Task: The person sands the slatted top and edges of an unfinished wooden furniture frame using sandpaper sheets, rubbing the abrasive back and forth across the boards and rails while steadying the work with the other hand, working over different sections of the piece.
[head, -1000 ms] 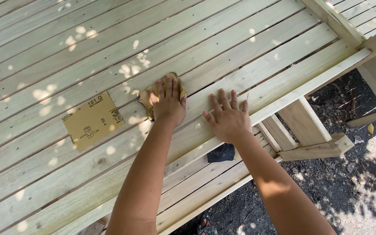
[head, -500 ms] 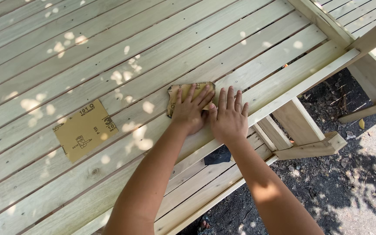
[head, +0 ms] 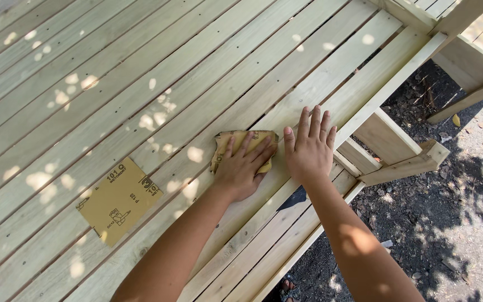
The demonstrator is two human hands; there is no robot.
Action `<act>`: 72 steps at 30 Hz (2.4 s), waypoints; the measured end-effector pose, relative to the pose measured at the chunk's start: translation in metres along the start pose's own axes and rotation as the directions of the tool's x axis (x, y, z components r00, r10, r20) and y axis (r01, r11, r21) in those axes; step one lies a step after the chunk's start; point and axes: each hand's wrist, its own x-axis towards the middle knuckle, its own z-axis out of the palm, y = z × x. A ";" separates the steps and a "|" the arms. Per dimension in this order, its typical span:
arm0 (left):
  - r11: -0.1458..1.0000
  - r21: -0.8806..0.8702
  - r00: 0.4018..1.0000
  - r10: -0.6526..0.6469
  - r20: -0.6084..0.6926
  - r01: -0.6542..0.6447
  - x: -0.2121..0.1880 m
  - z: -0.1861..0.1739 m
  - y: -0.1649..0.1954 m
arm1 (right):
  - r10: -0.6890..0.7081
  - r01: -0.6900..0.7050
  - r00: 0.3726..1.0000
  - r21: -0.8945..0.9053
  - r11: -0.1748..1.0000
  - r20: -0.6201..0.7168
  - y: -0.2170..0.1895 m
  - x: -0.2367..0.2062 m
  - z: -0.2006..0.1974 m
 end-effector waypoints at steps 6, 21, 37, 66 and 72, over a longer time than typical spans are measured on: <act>0.996 -0.012 0.978 0.085 -0.193 -0.089 0.101 -0.015 0.028 | 0.108 -0.104 0.989 0.042 0.994 -0.102 0.012 0.007 0.004; 0.987 0.124 0.990 0.109 -0.086 -0.098 0.141 -0.037 0.032 | 0.200 -0.200 0.976 0.008 0.980 -0.090 0.012 0.009 0.009; 0.995 0.056 0.995 -0.089 0.037 0.087 0.147 -0.057 0.050 | 0.189 -0.183 0.969 0.053 0.982 -0.157 0.008 0.006 0.006; 0.997 0.023 0.986 -0.069 -0.152 0.073 0.156 -0.027 0.034 | 0.184 -0.173 0.974 0.091 0.981 -0.133 0.009 0.003 0.007; 0.998 -0.021 0.977 -0.057 -0.206 0.054 0.124 0.004 0.056 | 0.195 -0.183 0.972 0.094 0.979 -0.132 0.007 0.002 0.007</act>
